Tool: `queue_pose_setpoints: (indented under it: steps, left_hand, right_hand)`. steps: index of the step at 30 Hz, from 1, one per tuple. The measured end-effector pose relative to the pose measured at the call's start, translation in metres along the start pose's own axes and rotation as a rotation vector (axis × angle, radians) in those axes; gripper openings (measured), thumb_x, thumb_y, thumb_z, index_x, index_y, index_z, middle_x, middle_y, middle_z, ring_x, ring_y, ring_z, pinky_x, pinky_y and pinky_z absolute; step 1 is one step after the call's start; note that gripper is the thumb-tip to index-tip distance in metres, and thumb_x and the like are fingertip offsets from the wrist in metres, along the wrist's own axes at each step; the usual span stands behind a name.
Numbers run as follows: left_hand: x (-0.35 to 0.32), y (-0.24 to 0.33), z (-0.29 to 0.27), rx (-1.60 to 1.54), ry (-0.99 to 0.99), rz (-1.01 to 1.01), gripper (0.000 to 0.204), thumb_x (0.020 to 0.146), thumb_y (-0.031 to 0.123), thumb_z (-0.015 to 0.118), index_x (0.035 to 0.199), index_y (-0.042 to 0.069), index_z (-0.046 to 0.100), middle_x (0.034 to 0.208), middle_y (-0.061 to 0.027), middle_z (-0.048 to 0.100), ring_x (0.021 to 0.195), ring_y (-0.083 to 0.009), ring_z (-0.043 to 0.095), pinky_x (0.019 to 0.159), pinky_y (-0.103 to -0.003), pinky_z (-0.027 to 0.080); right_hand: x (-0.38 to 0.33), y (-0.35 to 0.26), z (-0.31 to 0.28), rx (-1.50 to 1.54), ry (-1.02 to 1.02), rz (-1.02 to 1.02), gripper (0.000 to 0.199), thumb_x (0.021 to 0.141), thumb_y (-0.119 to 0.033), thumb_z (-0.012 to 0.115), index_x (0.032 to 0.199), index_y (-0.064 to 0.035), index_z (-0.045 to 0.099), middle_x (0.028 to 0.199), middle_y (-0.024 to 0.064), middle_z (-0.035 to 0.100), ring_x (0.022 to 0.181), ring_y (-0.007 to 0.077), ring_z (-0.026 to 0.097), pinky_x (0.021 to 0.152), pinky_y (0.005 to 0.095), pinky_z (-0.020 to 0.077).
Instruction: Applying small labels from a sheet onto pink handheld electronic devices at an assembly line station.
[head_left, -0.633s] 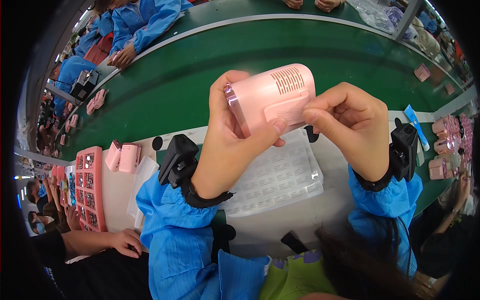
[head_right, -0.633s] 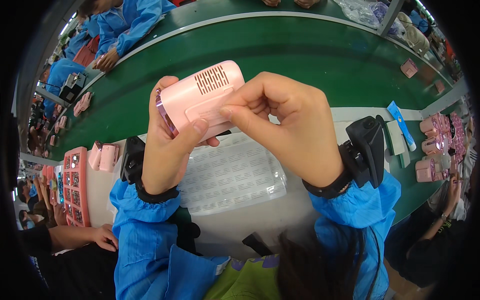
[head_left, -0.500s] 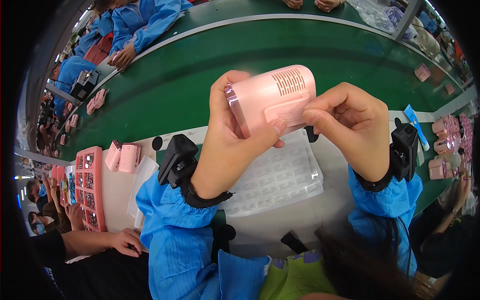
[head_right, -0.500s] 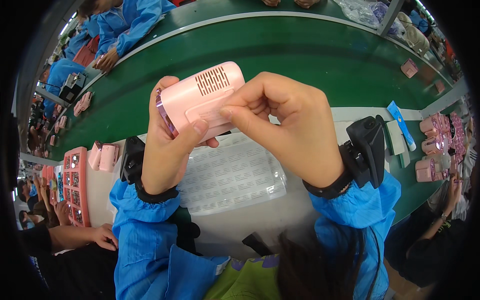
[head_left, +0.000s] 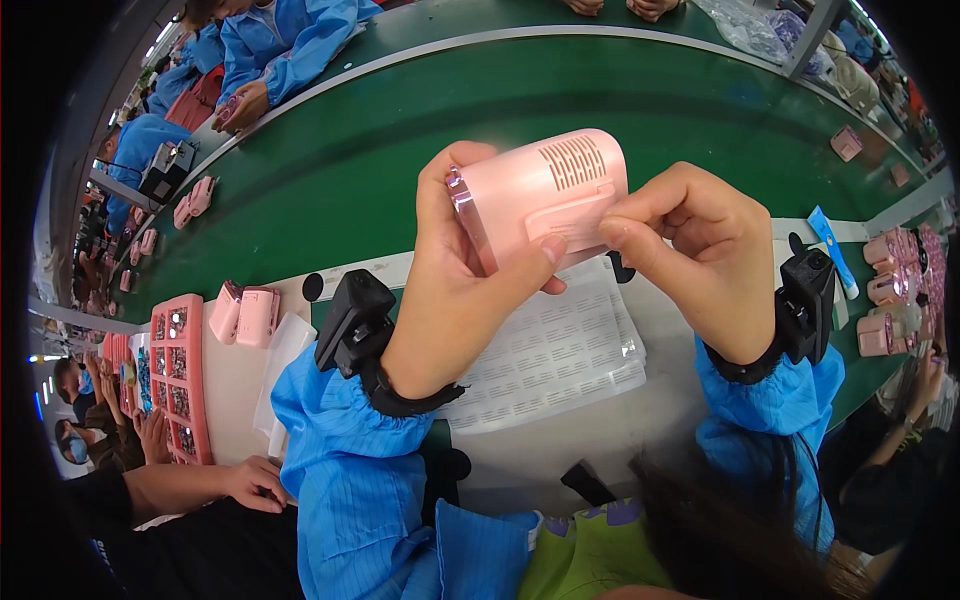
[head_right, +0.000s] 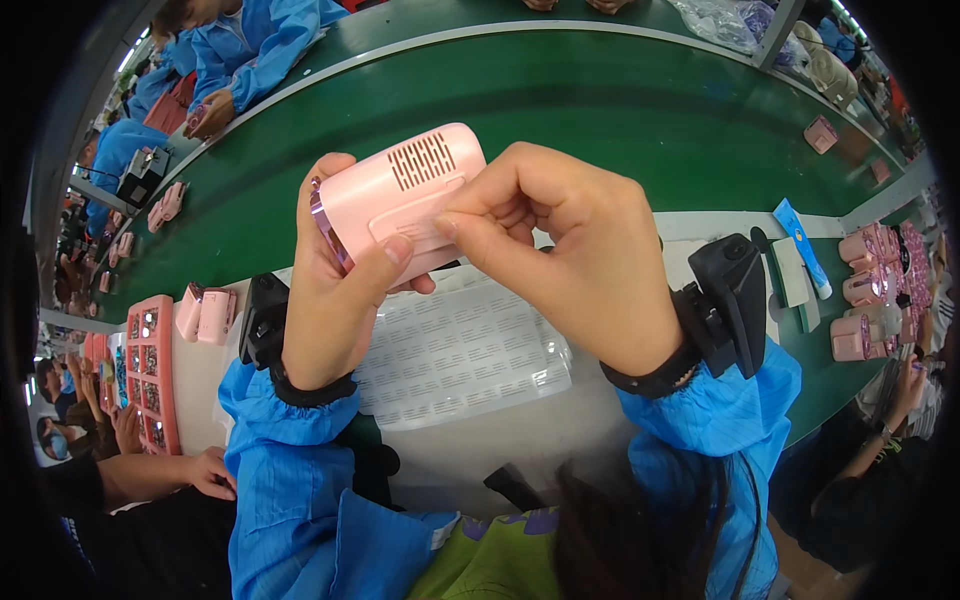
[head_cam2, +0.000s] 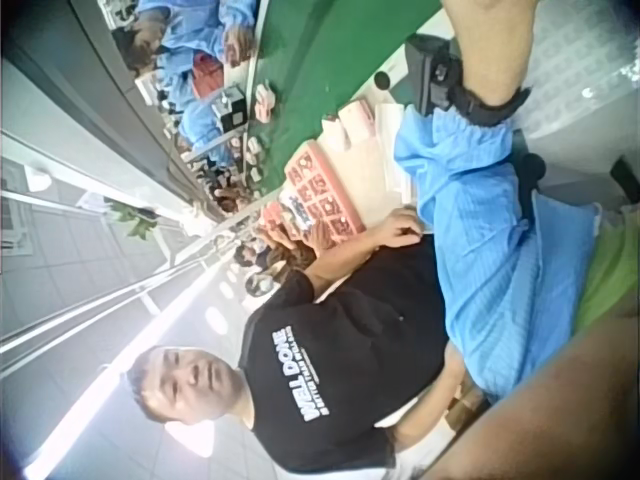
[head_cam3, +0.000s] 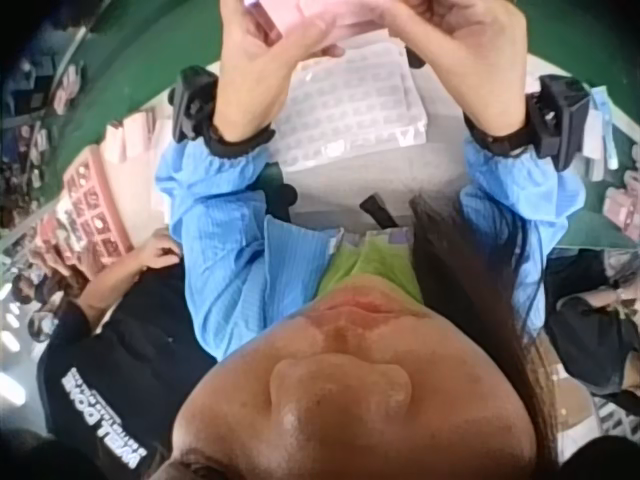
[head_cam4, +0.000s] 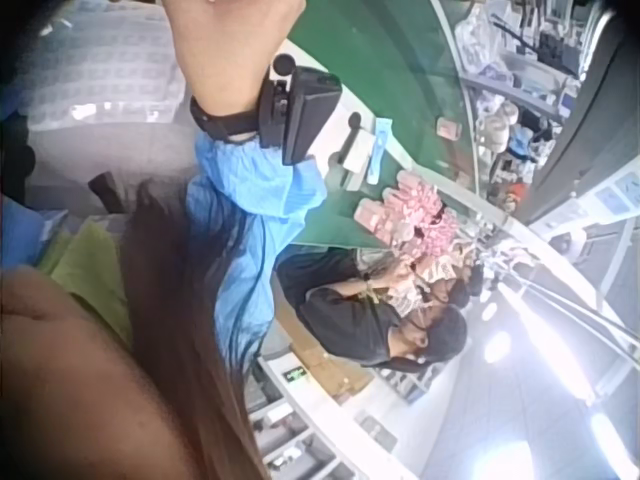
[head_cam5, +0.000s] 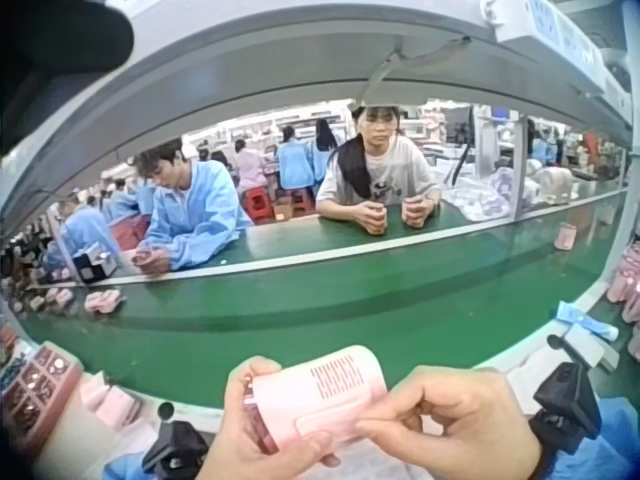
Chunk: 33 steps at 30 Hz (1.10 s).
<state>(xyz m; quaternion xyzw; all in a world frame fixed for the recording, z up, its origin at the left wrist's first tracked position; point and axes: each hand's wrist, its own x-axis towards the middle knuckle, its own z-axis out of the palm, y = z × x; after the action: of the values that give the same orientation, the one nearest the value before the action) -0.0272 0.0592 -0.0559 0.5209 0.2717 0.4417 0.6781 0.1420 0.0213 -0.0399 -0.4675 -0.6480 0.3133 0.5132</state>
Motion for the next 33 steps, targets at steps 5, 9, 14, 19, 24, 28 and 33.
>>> queue_pose_setpoints:
  steps: [5,9,14,19,24,28,33]
  left_hand:
    - [0.000,-0.001,0.002,0.024,0.007,0.034,0.061,0.073,-0.003,0.057,0.119,0.010,0.020,0.110,-0.0109,0.042,0.095,-0.0185,0.051,0.067,-0.028,0.050]
    - [0.000,-0.003,0.003,0.047,0.012,0.060,0.062,0.073,-0.003,0.058,0.119,0.010,0.019,0.109,-0.0113,0.041,0.094,-0.0182,0.051,0.067,-0.027,0.050]
    - [0.001,-0.008,0.003,0.104,0.052,0.126,0.061,0.074,0.001,0.057,0.121,0.011,0.021,0.109,-0.0134,0.047,0.091,-0.0229,0.055,0.062,-0.028,0.052]
    - [0.001,-0.008,0.003,0.112,0.065,0.123,0.060,0.074,0.000,0.056,0.121,0.011,0.020,0.110,-0.0134,0.047,0.092,-0.0229,0.055,0.062,-0.028,0.052]
    - [0.001,-0.011,0.003,0.131,0.059,0.129,0.060,0.074,-0.001,0.056,0.122,0.011,0.020,0.110,-0.0133,0.047,0.092,-0.0228,0.055,0.062,-0.028,0.052]
    - [0.002,-0.012,0.005,0.132,0.062,0.125,0.060,0.074,-0.001,0.055,0.121,0.011,0.021,0.110,-0.0131,0.047,0.092,-0.0228,0.055,0.062,-0.028,0.052]
    - [0.005,-0.008,0.000,0.040,0.045,0.053,0.059,0.074,-0.001,0.056,0.120,0.011,0.020,0.109,-0.0117,0.043,0.092,-0.0200,0.053,0.063,-0.028,0.051]
  right_hand:
    - [-0.001,0.002,0.002,-0.020,0.029,-0.041,0.004,0.074,0.003,0.059,0.076,0.0022,0.056,0.072,0.0032,0.055,0.060,0.0059,0.048,0.052,0.0169,0.0365]
    - [-0.003,0.005,0.003,-0.052,0.053,-0.087,0.005,0.073,0.004,0.060,0.076,0.0015,0.056,0.070,0.0021,0.054,0.059,0.0049,0.045,0.051,0.0169,0.0335]
    - [-0.003,0.006,0.004,-0.090,0.069,-0.112,0.007,0.072,0.004,0.060,0.076,0.0003,0.057,0.070,0.0013,0.054,0.059,0.0045,0.045,0.051,0.0172,0.0326]
    - [-0.003,0.009,0.006,-0.131,0.086,-0.149,0.007,0.070,0.005,0.061,0.075,-0.0001,0.057,0.069,0.0009,0.055,0.060,0.0046,0.045,0.051,0.0175,0.0327]
    - [-0.003,0.010,0.009,-0.145,0.123,-0.162,0.007,0.069,0.004,0.061,0.072,-0.0004,0.057,0.068,0.0008,0.055,0.060,0.0048,0.045,0.051,0.0177,0.0329]
    - [-0.003,0.008,0.008,-0.190,0.140,-0.168,0.008,0.069,0.004,0.062,0.073,-0.0004,0.056,0.067,0.0008,0.054,0.059,0.0049,0.045,0.051,0.0176,0.0330]
    - [0.004,0.011,0.007,-0.310,0.303,-0.077,0.027,0.071,0.002,0.062,0.095,0.0002,0.050,0.069,0.0014,0.054,0.060,0.0052,0.044,0.054,0.0184,0.0349]
